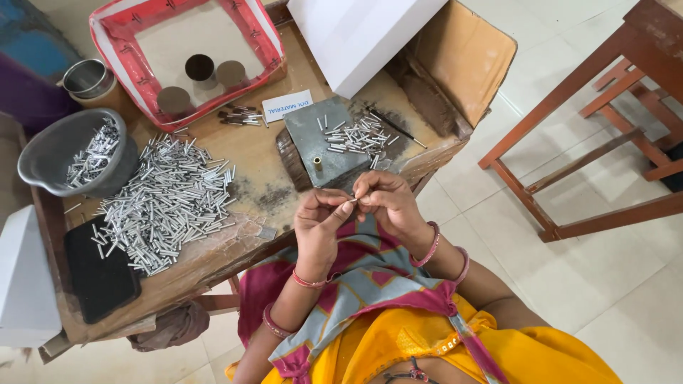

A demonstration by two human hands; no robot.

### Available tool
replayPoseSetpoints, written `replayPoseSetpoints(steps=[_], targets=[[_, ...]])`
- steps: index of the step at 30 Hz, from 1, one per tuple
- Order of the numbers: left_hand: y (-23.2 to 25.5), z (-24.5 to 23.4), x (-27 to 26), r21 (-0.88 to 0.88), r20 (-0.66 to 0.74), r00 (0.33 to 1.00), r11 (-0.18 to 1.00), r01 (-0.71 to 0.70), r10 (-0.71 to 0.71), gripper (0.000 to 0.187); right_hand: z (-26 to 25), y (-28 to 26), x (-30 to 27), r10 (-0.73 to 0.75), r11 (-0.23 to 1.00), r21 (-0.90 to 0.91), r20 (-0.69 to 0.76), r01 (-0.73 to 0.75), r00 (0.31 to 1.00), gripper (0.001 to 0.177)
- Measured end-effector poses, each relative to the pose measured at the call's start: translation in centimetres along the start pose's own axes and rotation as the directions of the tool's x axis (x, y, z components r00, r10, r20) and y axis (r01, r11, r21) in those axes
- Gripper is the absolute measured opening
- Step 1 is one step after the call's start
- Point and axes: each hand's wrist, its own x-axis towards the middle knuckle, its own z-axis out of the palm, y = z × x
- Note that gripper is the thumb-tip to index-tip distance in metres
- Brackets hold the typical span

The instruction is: The recorder is assembling small metal pins into components using a metal guide block jig.

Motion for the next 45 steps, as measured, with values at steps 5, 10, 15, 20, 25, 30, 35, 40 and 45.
replayPoseSetpoints(steps=[5,10,15,20,25,30,35,40,45], targets=[[-0.4,-0.3,-0.1,0.013,-0.004,1.000,1.000,-0.004,0.004,0.014,0.4,-0.1,-0.2,-0.012,0.999,-0.036,-0.030,0.011,0.999,0.011],[-0.9,-1.0,0.0,0.068,-0.045,0.998,0.997,-0.037,0.040,0.015,2.0,-1.1,-0.7,-0.197,0.871,-0.454,0.025,0.186,0.980,0.010],[-0.9,-1.7,0.1,0.201,-0.041,0.996,0.977,-0.073,0.083,0.017,2.1,-1.9,-0.8,-0.250,0.705,-0.668,0.083,0.240,0.965,0.015],[-0.9,-1.8,0.1,0.157,-0.052,0.997,0.986,-0.050,0.059,0.016,3.8,-3.9,-0.5,-0.236,0.555,-0.783,0.176,0.281,0.956,0.019],[-1.0,-1.8,0.2,0.043,-0.096,0.995,0.999,0.004,0.001,0.013,5.7,-5.6,-0.4,-0.241,0.380,-0.837,0.322,0.394,0.916,0.045],[-1.2,-1.5,0.1,-0.010,-0.049,0.997,0.998,0.060,-0.060,0.010,3.3,-4.1,-0.8,-0.321,0.282,-0.850,0.353,0.444,0.879,0.026],[-1.3,-2.0,0.2,-0.009,-0.036,0.996,0.996,0.085,-0.086,0.004,4.8,-5.3,-0.7,-0.296,0.422,-0.813,0.296,0.403,0.908,0.025],[-1.4,-1.6,0.1,0.053,-0.038,0.997,0.996,0.072,-0.070,0.005,4.0,-5.2,-1.0,-0.385,0.280,-0.831,0.361,0.481,0.849,0.015],[-1.6,-1.9,-0.1,0.105,-0.008,0.998,0.993,0.058,-0.058,0.015,4.7,-5.8,-0.8,-0.321,0.353,-0.808,0.370,0.472,0.872,0.016]])
